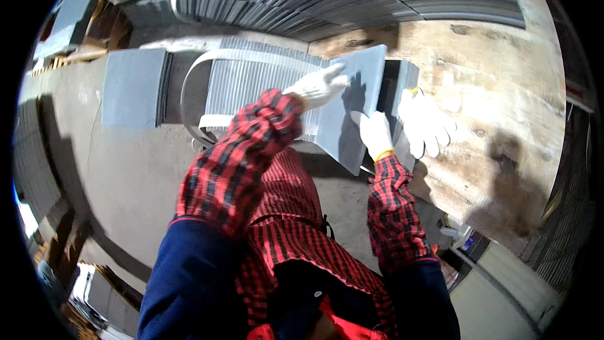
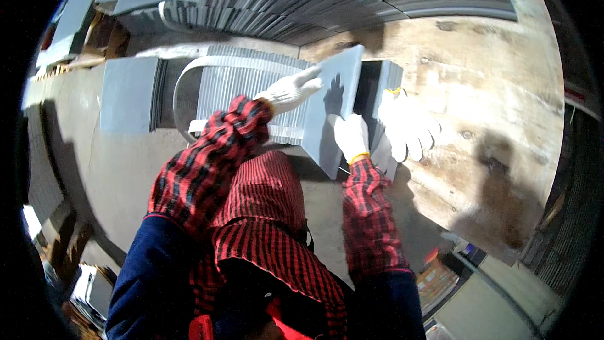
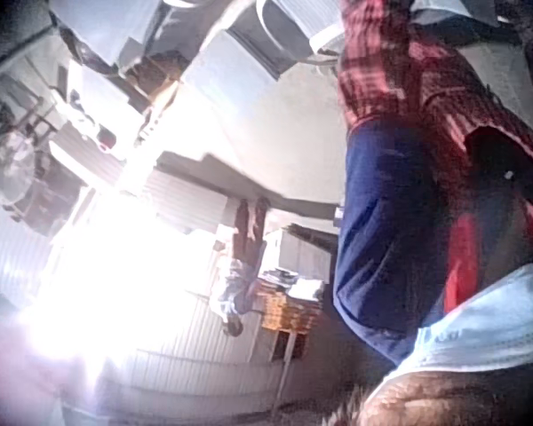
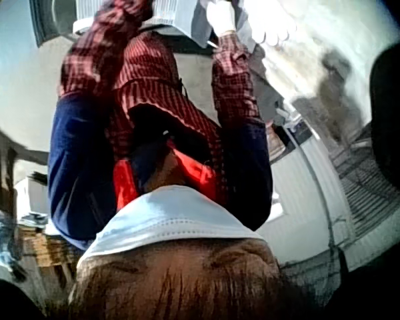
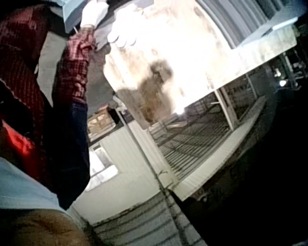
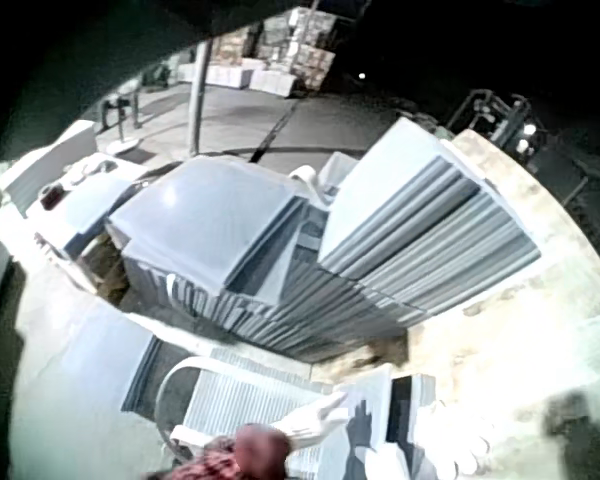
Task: The person repeatedly picks up gray rectangular panels from a pile and places them onto a stack on a wooden pallet. The person handles the panels one at a time, aligning them as they build the stack.
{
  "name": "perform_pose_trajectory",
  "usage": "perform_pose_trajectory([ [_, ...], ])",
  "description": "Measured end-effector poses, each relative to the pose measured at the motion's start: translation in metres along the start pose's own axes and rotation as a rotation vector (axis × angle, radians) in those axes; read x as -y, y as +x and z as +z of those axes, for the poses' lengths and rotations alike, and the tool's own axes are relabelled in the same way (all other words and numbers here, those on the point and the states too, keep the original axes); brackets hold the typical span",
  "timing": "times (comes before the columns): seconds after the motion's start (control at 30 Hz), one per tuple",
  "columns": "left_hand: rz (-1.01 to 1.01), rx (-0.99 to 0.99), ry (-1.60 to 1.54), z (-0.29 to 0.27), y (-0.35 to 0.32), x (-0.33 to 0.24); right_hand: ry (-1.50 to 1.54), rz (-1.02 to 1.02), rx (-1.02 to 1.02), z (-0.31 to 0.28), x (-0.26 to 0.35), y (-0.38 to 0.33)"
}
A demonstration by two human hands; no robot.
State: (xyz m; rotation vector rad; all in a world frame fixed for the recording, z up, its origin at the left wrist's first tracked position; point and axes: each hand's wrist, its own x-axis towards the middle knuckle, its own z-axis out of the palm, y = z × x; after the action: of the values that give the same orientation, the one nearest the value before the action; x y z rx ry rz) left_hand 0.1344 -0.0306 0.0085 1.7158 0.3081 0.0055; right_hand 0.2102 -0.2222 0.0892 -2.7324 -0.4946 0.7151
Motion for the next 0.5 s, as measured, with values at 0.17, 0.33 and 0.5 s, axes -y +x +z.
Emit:
perform_pose_trajectory([
  [0.17, -0.369, 0.016, 0.161, -0.06, -0.149, 0.07, 0.411, 0.116, 0.067, -0.004, 0.011, -0.024],
  [0.33, -0.418, -0.321, 0.058, -0.049, -0.245, 0.084, 0.722, 0.291, 0.192, -0.028, 0.093, -0.083],
  [0.5, -0.506, -0.425, -0.014, -0.102, -0.276, 0.051, 0.439, 0.145, 0.18, -0.013, 0.14, -0.139],
])
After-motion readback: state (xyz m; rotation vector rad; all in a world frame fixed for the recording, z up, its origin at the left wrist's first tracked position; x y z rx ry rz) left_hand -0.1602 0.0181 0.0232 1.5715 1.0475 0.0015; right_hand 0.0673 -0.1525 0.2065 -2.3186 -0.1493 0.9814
